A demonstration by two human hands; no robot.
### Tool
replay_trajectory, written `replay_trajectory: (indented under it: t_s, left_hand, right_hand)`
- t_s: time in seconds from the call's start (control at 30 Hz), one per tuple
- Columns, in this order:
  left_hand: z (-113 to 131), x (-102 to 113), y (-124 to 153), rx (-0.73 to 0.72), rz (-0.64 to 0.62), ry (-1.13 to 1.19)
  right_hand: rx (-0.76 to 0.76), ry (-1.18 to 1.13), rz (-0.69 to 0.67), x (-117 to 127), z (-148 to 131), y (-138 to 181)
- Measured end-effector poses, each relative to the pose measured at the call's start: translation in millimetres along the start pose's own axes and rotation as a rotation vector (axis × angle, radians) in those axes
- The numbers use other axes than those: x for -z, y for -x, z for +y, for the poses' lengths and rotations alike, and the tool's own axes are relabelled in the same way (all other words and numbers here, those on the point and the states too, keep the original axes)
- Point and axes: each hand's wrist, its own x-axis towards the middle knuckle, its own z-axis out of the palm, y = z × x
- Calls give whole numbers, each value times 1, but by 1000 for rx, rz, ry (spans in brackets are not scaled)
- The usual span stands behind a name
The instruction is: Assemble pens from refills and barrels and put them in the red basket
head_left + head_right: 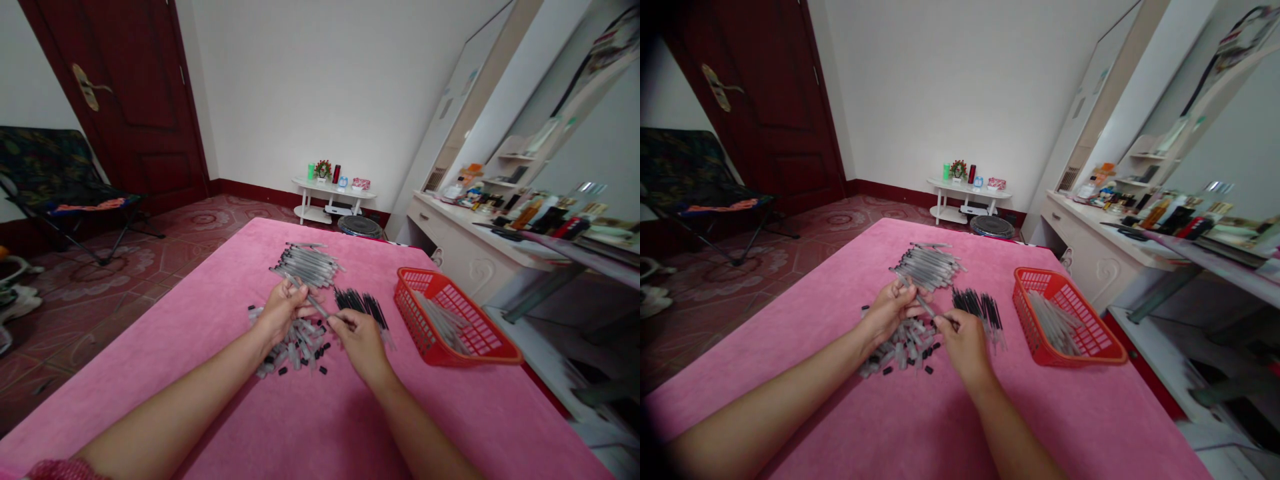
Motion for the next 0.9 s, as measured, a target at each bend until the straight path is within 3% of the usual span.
replay_trajectory:
  t_s: [0.13, 0.3, 0.47, 0.9]
  left_hand:
    - [-1, 1, 0, -8, 6, -10]
    - [-3, 2, 0, -8, -6, -5]
    - [-2, 1, 0, -9, 2, -12]
    - [-3, 3, -1, -14, 15, -21]
  right_hand:
    - [1, 55, 50, -1, 5, -2]
    - [-4, 93, -44, -2, 9, -1]
    - [-8, 150, 55, -1, 8, 0]
    - [18, 60, 0, -3, 10, -1]
